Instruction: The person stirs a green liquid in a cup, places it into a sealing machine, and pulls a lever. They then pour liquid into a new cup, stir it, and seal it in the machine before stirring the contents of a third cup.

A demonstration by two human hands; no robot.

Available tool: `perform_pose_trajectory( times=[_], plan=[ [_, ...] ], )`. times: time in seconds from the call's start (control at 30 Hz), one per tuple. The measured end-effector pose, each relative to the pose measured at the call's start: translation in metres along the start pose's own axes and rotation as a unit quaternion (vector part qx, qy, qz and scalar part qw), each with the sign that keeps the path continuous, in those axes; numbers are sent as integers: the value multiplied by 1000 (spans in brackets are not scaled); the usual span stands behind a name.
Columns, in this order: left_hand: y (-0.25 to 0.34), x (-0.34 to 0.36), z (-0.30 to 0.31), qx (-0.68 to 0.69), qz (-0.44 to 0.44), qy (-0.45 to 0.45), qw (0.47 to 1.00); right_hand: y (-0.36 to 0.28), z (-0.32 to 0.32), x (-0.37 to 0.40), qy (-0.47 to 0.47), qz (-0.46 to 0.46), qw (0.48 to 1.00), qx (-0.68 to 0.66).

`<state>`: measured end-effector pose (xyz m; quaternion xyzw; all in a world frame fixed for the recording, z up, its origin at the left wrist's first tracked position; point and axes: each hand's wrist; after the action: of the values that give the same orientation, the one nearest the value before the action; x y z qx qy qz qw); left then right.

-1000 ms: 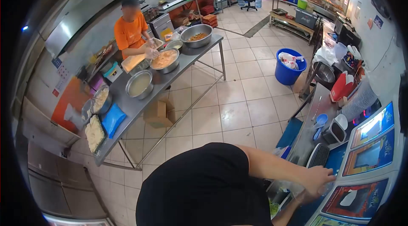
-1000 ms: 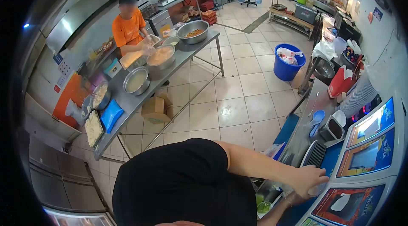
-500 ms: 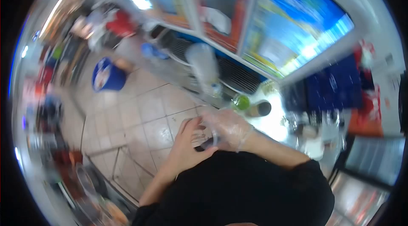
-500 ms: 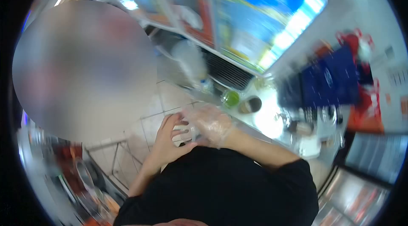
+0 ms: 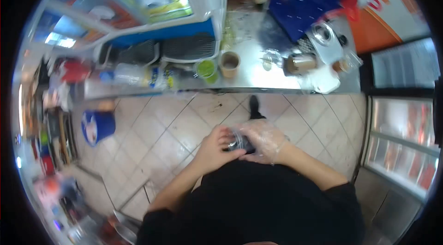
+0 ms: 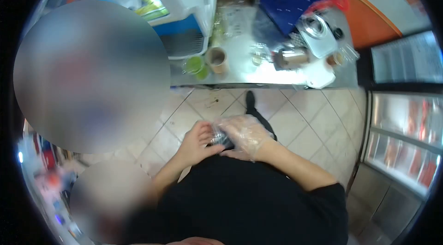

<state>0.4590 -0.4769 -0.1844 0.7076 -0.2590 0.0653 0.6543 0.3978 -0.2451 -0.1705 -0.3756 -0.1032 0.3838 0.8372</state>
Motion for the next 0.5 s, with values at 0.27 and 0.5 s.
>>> perform_pose_trajectory(
  times=[0.27,0.5],
  plan=[
    [-27,-98,-92,-84,-5,76,994,92,29,27,-86,-148,985,17],
    [-1,-144,-141,-192,-19,153,969,143,78,33,-153,-185,970,38]
  ],
)
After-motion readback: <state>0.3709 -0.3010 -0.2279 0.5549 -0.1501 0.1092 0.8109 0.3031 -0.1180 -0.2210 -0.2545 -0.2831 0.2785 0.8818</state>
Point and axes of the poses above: each hand's wrist, its own x-axis away from the middle knuckle, its own z-axis out of the back of the hand, y = z × x, and after that the axes turned 4 degrees about -z, right-handed
